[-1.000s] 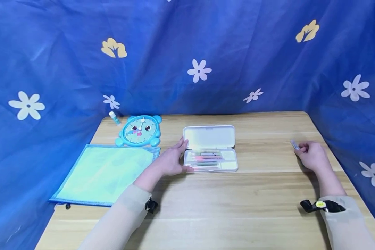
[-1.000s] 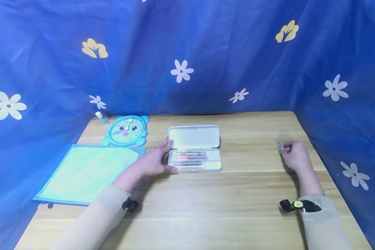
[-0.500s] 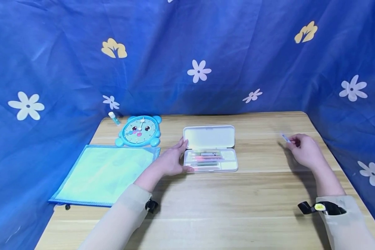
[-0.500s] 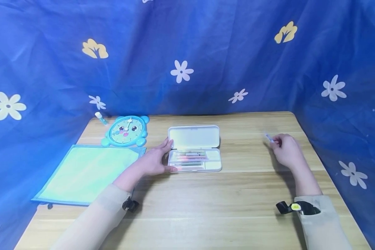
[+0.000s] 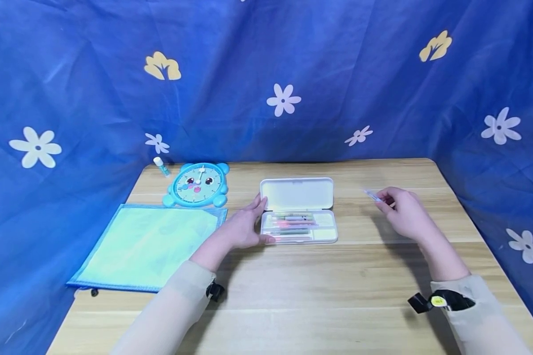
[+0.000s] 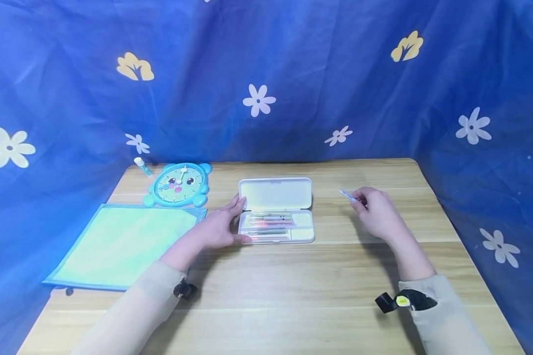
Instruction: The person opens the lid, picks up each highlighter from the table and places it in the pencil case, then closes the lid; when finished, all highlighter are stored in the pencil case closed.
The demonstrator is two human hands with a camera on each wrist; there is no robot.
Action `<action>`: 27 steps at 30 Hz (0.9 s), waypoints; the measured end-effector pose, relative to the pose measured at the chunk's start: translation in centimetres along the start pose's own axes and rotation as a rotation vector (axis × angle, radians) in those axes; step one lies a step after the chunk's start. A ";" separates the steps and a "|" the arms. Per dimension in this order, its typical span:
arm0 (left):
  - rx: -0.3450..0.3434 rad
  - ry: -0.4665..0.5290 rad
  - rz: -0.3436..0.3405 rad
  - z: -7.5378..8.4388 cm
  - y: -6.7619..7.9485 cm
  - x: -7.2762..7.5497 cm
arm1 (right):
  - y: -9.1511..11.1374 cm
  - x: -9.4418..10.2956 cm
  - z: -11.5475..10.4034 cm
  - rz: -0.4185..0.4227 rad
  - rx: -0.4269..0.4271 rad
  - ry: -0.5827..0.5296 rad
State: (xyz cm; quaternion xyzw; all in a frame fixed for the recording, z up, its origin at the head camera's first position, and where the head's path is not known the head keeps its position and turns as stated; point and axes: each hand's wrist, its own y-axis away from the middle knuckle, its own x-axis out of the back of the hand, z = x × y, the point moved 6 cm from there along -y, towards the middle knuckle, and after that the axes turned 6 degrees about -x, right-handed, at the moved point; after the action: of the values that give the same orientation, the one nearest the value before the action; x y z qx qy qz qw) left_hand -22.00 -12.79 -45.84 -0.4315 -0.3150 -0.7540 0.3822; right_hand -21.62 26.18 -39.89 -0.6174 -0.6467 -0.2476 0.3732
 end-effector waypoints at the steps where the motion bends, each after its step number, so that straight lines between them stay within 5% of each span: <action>1: -0.002 0.002 0.000 0.0 0.0 0.0 | -0.1 -0.2 -0.4 -0.008 0.003 -0.006; 27: -0.012 0.006 0.016 -0.1 0.0 0.0 | -1.9 -7.5 -9.6 -0.178 0.181 -0.094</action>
State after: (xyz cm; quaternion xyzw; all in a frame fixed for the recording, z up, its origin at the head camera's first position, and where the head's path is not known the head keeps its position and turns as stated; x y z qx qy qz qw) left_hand -22.06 -12.84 -45.87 -0.4343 -0.3058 -0.7539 0.3866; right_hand -22.06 13.87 -39.81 -0.5321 -0.7354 -0.1913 0.3733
